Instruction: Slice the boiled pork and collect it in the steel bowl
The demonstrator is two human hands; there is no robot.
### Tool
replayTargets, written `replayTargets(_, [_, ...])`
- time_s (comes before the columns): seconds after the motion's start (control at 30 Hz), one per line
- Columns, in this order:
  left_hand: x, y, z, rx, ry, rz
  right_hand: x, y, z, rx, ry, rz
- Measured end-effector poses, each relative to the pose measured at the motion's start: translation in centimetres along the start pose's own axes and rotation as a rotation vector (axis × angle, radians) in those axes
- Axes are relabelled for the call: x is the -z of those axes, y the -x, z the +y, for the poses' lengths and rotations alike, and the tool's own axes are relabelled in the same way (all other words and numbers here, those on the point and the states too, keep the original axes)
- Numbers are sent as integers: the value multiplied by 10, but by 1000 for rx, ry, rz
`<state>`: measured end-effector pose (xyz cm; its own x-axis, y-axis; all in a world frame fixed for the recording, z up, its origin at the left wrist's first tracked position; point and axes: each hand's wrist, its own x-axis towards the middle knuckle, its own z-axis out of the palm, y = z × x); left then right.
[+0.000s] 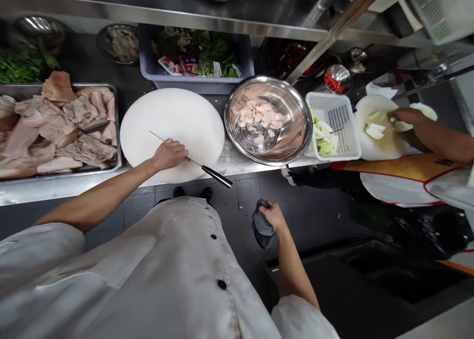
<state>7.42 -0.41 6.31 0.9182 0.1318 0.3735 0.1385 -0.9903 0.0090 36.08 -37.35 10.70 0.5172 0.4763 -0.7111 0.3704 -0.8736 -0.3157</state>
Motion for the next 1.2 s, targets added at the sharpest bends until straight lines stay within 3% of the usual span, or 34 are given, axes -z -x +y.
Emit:
replayTargets(0.1, [2,3,0,35,58,-25,14,-16,-14,278,-348,-104])
replayTargets(0.17, [3,4,1,59,90,-56,24,-39,-50,528,-301,-247])
replayTargets(0.23, [5,6,3,74,90,-83,32,-65,-98,675,-184,-396])
replayTargets(0.37, [8,11,8,72,25,-118,20,-100,-188,831,90,-751])
replayTargets(0.43, [8,13,8,60,-8,-126,6,-105,-215,836,198,-901])
replayTargets(0.5, [7,14,7,53,-36,-134,-4,-104,-226,824,256,-943])
replayTargets(0.63, [4,11,12,63,-34,-146,-3,-86,-205,816,161,-781])
replayTargets(0.77, [0,3,30,26,79,-156,14,-59,-147,680,139,-593])
replayTargets(0.87, [-4,-2,40,33,99,-141,40,-41,-101,606,240,-412])
replayTargets(0.97, [-6,-1,46,55,109,-138,76,-10,-87,614,309,-140])
replayTargets(1.07, [-7,0,50,85,131,-155,100,44,-125,855,378,-52])
replayTargets(1.13, [-8,-1,52,88,150,-157,97,77,-176,1149,440,-22])
replayTargets(1.2, [-8,-3,53,86,162,-147,78,95,-240,1434,531,-14])
